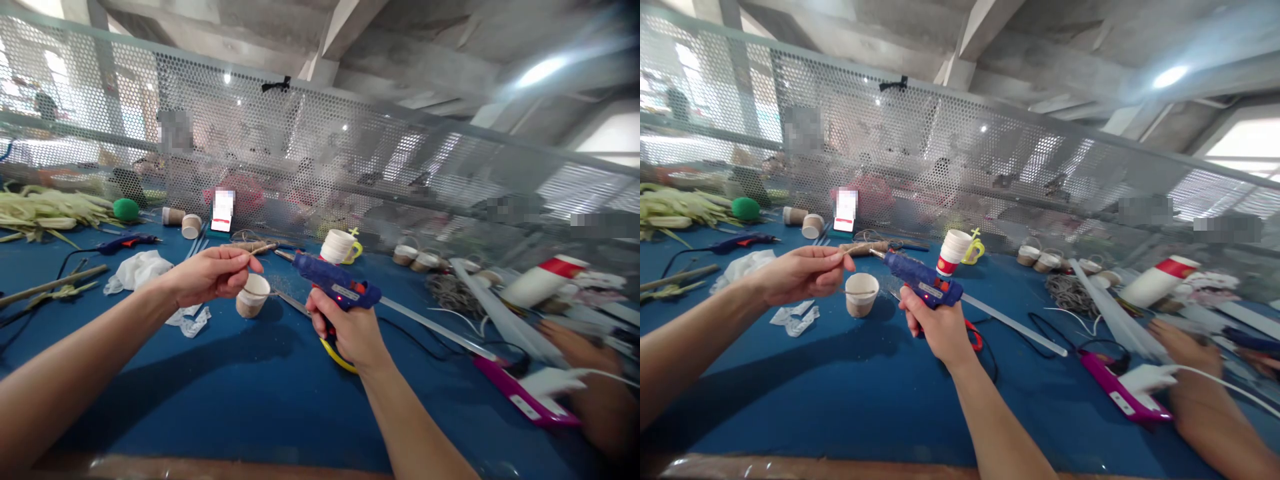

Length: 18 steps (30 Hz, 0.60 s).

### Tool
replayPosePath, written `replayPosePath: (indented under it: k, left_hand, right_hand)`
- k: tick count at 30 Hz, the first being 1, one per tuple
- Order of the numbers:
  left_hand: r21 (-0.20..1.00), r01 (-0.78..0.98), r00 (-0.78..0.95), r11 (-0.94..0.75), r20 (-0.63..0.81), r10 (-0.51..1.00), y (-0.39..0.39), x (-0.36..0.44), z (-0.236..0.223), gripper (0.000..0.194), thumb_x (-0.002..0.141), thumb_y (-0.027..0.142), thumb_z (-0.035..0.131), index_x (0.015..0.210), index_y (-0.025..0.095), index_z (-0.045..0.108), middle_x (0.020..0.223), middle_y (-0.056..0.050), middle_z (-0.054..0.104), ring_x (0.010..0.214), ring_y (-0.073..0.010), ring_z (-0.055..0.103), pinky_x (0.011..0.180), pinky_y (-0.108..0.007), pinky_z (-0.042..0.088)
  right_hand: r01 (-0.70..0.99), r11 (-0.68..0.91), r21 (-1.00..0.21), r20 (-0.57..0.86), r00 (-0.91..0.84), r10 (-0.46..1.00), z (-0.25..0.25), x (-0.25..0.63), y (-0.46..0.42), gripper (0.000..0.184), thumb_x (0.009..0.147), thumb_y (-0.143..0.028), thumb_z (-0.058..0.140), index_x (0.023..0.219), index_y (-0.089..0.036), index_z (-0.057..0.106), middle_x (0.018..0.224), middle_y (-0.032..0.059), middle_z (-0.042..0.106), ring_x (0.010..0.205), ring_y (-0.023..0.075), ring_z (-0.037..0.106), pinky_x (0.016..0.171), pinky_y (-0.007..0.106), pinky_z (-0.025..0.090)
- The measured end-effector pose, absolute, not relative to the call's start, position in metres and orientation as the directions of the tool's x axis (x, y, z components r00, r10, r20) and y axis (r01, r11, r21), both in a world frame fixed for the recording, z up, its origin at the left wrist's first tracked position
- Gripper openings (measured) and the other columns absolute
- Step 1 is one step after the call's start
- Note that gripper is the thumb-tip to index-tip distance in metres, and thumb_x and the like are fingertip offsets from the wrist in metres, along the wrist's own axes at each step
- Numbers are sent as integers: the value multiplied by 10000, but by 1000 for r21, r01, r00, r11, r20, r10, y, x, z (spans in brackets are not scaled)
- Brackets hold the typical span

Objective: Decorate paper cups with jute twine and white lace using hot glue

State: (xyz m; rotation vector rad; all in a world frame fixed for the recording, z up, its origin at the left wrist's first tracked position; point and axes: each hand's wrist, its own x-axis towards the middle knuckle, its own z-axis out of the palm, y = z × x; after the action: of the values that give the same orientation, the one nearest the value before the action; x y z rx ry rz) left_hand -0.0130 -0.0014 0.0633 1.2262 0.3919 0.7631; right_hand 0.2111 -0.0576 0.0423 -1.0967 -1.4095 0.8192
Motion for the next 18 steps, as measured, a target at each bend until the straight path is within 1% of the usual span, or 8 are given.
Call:
replayPosePath:
  k: [5, 10, 13, 16, 18]
  left_hand:
    - [969, -208, 747, 130, 71, 661, -4, -12, 61, 217, 842, 281, 506, 809, 97, 618, 489, 33, 401, 413, -49, 268, 408, -184, 184]
    - [959, -244, 730, 148, 81, 678, -4, -14, 64, 191, 845, 239, 496, 822, 89, 611, 480, 31, 404, 403, -43, 273, 400, -167, 200]
    - [911, -354, 662, 212, 84, 744, -1, -12, 64, 158, 860, 174, 455, 819, 92, 583, 483, 36, 399, 396, -37, 297, 393, -141, 227]
    - [800, -520, 583, 300, 75, 809, 2, -9, 63, 170, 872, 124, 406, 787, 94, 549, 496, 48, 378, 378, -28, 314, 386, -126, 272]
    - [735, -578, 564, 354, 47, 824, 3, -6, 63, 189, 876, 102, 380, 762, 95, 530, 499, 54, 364, 363, -27, 314, 372, -126, 282]
  right_hand:
    - [161, 315, -936, 323, 32, 946, 41, 213, -57, 326, 741, -427, 626, 580, -148, 579, 380, -43, 471, 327, 66, 410, 331, 207, 350]
    - [111, 342, -933, 343, -7, 939, 43, 214, -57, 299, 762, -419, 607, 636, -148, 599, 386, -50, 469, 331, 61, 403, 338, 201, 337]
    - [103, 374, -922, 373, -27, 927, 45, 211, -58, 283, 777, -408, 589, 670, -147, 609, 384, -52, 459, 334, 62, 395, 340, 204, 327]
    - [121, 389, -913, 391, -12, 921, 44, 208, -61, 272, 777, -401, 590, 685, -146, 615, 388, -53, 453, 343, 69, 395, 350, 218, 332]
    - [145, 395, -907, 401, 13, 916, 44, 205, -62, 269, 768, -400, 600, 675, -148, 618, 390, -54, 451, 347, 73, 396, 358, 227, 341]
